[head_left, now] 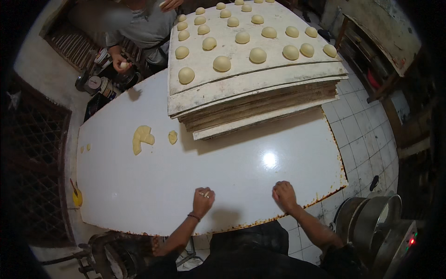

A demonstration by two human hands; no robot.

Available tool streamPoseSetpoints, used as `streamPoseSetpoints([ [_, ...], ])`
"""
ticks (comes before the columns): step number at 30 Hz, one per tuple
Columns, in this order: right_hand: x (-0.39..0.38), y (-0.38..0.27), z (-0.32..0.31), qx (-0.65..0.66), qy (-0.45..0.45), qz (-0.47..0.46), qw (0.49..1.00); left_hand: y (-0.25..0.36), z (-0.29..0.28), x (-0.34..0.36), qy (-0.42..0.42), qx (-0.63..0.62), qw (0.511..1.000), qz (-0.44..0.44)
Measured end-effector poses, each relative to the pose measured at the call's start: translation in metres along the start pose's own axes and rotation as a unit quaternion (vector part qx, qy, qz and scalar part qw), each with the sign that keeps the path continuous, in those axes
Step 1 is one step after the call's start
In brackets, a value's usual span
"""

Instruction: The person prepares dough for baking by shaping dough balls on a table and measuring ingredients using a scale.

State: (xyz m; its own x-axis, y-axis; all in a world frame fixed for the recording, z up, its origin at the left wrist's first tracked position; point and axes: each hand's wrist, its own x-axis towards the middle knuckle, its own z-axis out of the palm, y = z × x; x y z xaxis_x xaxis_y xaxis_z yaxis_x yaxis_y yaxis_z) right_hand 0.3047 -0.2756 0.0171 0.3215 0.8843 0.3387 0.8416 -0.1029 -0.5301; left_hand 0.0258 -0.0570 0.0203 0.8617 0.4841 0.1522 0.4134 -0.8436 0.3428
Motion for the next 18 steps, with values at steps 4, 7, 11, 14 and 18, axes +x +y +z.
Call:
streamPoseSetpoints([
  [4, 0.063, -0.006, 0.022, -0.047, 0.148, 0.146, 0.977, -0.012, 0.016, 0.05, 0.2, -0.023, 0.949, -0.241],
  [7, 0.033, -0.043, 0.035, 0.05, 0.117, 0.126, 0.984, 0.021, 0.03, 0.014, 0.132, -0.071, 0.977, -0.152],
  [11, -0.003, -0.003, -0.007, -0.022, 0.034, 0.147, 0.988, -0.042, 0.002, -0.002, 0.067, -0.01, 0.995, -0.074],
  [14, 0.053, -0.021, 0.032, -0.066, 0.258, 0.203, 0.942, -0.028, 0.014, 0.044, 0.183, -0.049, 0.964, -0.186],
  [18, 0.006, -0.071, 0.056, 0.001, 0.137, 0.112, 0.984, -0.016, 0.02, -0.022, 0.12, -0.058, 0.991, 0.024],
])
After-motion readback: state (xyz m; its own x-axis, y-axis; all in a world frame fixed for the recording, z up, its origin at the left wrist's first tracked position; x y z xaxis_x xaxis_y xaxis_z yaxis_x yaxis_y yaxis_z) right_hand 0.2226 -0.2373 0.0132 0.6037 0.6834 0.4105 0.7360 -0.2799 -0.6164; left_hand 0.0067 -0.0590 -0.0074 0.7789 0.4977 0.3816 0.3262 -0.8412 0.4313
